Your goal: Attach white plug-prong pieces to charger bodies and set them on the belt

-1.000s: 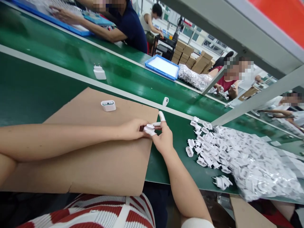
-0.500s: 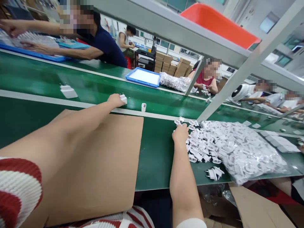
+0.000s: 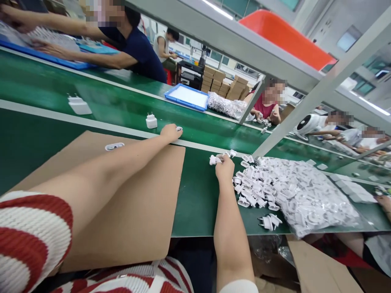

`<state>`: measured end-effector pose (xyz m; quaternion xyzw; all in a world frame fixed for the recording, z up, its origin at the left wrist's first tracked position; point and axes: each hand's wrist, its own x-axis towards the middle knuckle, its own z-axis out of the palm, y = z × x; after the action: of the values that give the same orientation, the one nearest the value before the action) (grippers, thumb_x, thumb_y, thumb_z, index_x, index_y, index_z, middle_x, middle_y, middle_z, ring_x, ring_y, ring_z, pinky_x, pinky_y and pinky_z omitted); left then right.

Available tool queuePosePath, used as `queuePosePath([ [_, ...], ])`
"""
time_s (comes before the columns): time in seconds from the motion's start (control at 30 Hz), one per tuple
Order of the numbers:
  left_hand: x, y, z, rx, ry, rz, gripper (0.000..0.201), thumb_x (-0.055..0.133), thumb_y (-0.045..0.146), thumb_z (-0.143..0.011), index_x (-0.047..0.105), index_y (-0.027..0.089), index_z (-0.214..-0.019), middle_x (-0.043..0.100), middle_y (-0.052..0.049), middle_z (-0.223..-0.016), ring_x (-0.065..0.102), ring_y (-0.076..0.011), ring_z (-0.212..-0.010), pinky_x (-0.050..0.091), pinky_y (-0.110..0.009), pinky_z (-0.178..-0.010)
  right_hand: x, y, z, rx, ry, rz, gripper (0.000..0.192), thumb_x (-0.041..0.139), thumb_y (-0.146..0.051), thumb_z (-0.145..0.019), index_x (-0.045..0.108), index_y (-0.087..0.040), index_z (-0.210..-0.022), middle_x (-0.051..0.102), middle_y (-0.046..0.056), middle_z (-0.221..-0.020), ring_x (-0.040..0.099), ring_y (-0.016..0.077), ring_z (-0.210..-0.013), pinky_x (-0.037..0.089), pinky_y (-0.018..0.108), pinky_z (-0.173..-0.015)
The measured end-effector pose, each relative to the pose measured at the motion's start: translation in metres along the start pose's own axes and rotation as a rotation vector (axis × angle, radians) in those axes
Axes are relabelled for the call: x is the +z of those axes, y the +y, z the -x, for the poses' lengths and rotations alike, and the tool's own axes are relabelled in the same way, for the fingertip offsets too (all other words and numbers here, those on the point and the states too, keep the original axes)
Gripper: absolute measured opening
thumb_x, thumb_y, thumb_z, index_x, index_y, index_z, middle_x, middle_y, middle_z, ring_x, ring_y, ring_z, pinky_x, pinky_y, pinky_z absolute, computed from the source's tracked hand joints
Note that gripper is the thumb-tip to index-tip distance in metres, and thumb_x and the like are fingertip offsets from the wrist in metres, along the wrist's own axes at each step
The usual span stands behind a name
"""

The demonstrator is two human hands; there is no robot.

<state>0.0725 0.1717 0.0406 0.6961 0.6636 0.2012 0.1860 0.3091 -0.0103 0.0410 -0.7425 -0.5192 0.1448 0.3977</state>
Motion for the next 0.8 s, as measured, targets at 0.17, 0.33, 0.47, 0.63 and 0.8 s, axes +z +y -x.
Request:
queuePosePath([
  [0.17,-0.020,0.001,0.050,0.231,0.010,-0.001,0.026,0.059,0.041,-0.094,0.070,0.018,-0.099,0.075,-0.012,-0.106,0.067,-0.0283,-0.094,0.045,-0.033,-0.075,0.013,-0.020,0.015,0.130,-0.315,-0.627,0.035,0.069,-0.028,-0.072,0.072,-0.020,-0.105,0.075,0.003,-0.090,0.068,0.0138,-0.069,0.043,0.020,-0.049],
  [0.33,-0.034,-0.025,0.136,0.608,-0.124,0.047,0.024,0.054,0.039,-0.092,0.065,0.020,-0.082,0.070,-0.006,-0.084,0.061,-0.0223,-0.077,0.040,-0.032,-0.066,0.017,-0.036,0.035,0.089,-0.550,-0.703,0.038,0.076,-0.032,-0.069,0.074,-0.018,-0.104,0.072,0.001,-0.077,0.065,0.0120,-0.063,0.052,0.022,-0.056],
  [0.47,-0.024,-0.055,0.177,0.619,-0.165,0.183,0.026,0.062,0.044,-0.090,0.070,0.020,-0.099,0.072,-0.008,-0.097,0.064,-0.0243,-0.087,0.047,-0.033,-0.076,0.029,-0.037,0.050,-0.112,-0.484,-0.454,0.030,0.065,-0.030,-0.081,0.075,-0.019,-0.107,0.072,0.005,-0.090,0.065,0.0139,-0.068,0.057,0.030,-0.066],
  [0.63,-0.006,-0.077,0.184,0.614,-0.122,0.393,0.032,0.071,0.049,-0.087,0.069,0.021,-0.104,0.071,-0.008,-0.101,0.064,-0.0268,-0.098,0.051,-0.037,-0.087,0.047,-0.037,0.062,-0.436,-0.437,0.021,0.024,0.070,-0.021,-0.075,0.075,-0.020,-0.098,0.063,0.003,-0.088,0.060,0.0161,-0.071,0.053,0.033,-0.069],
  [0.8,-0.003,-0.079,0.180,0.623,-0.131,0.489,0.033,0.073,0.044,-0.086,0.069,0.020,-0.108,0.072,-0.008,-0.103,0.065,-0.0250,-0.095,0.051,-0.037,-0.084,0.051,-0.040,0.063,-0.321,-0.383,-0.118,0.024,0.069,-0.026,-0.078,0.070,-0.021,-0.101,0.064,0.005,-0.102,0.059,0.0129,-0.066,0.052,0.030,-0.063],
])
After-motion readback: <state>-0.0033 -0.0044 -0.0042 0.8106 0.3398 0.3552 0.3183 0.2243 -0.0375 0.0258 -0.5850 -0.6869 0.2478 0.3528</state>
